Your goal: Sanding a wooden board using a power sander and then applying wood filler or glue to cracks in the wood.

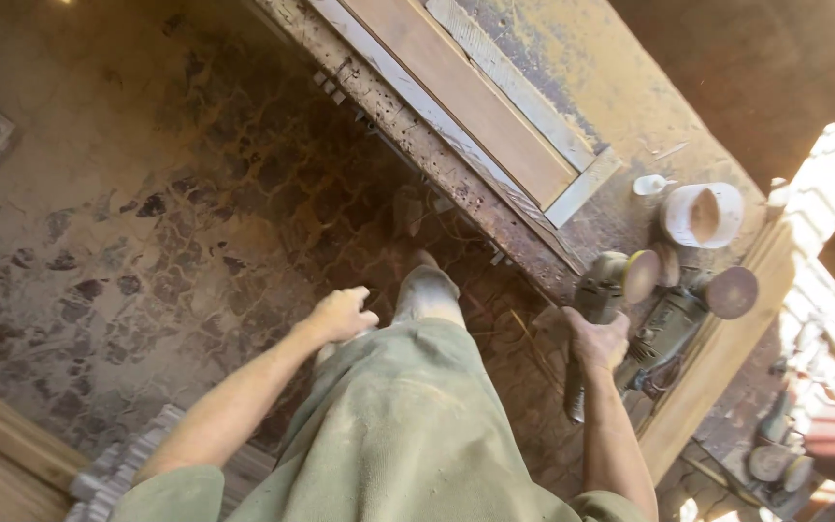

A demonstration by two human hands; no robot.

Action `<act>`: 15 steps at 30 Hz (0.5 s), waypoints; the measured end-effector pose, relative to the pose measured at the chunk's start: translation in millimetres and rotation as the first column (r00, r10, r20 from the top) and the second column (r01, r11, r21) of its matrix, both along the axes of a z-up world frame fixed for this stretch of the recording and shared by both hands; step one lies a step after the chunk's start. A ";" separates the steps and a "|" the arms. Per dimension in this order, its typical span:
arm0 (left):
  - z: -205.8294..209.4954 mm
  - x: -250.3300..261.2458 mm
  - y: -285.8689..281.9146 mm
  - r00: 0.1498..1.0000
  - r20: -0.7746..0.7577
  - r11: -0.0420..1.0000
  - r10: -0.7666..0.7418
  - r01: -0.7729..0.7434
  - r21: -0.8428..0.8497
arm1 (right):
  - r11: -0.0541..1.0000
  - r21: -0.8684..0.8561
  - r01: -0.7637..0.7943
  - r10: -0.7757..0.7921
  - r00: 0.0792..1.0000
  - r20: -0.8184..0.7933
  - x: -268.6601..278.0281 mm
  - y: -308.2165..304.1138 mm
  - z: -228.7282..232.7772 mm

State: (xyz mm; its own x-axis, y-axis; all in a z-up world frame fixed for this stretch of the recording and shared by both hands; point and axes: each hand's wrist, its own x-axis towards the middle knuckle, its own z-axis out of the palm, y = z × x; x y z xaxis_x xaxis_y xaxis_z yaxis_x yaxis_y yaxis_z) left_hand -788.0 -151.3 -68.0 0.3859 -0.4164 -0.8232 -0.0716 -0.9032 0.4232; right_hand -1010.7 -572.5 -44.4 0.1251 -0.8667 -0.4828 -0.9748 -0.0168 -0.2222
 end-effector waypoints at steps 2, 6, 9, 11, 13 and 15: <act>-7.0 48.6 3.6 0.988 0.148 0.999 -0.036 0.031 0.040 | 0.990 -0.131 0.045 -0.042 0.999 0.027 -1.9 -13.2 -18.1; 11.4 188.9 -56.3 0.947 0.279 0.987 -0.157 0.142 0.072 | 0.959 -0.281 0.042 -0.040 0.999 0.014 18.9 -5.6 -43.9; 11.3 293.8 -123.0 0.800 0.517 0.944 -0.304 0.326 0.051 | 0.927 -0.374 -0.033 0.029 0.999 -0.018 33.0 4.2 -40.9; 33.9 356.2 -185.5 0.641 0.637 0.872 -0.428 0.479 0.103 | 0.891 -0.432 -0.141 0.098 0.988 -0.121 31.1 7.9 -39.1; 17.9 402.7 -217.0 0.608 0.621 0.830 -0.494 0.543 0.129 | 0.900 -0.416 -0.133 0.081 0.987 -0.141 31.2 11.7 -40.0; 7.2 438.6 -237.1 0.581 0.609 0.798 -0.540 0.584 0.151 | 0.903 -0.403 -0.145 0.089 0.984 -0.155 32.7 9.6 -39.1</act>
State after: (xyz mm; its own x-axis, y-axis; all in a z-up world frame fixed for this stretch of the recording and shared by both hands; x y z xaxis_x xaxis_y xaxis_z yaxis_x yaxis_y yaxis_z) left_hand -349.5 -388.4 -60.8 0.4482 -0.7608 -0.4693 -0.8088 -0.5688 0.1496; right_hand -978.0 -562.8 -83.5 0.1987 -0.9744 -0.1051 -0.9798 -0.1952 -0.0428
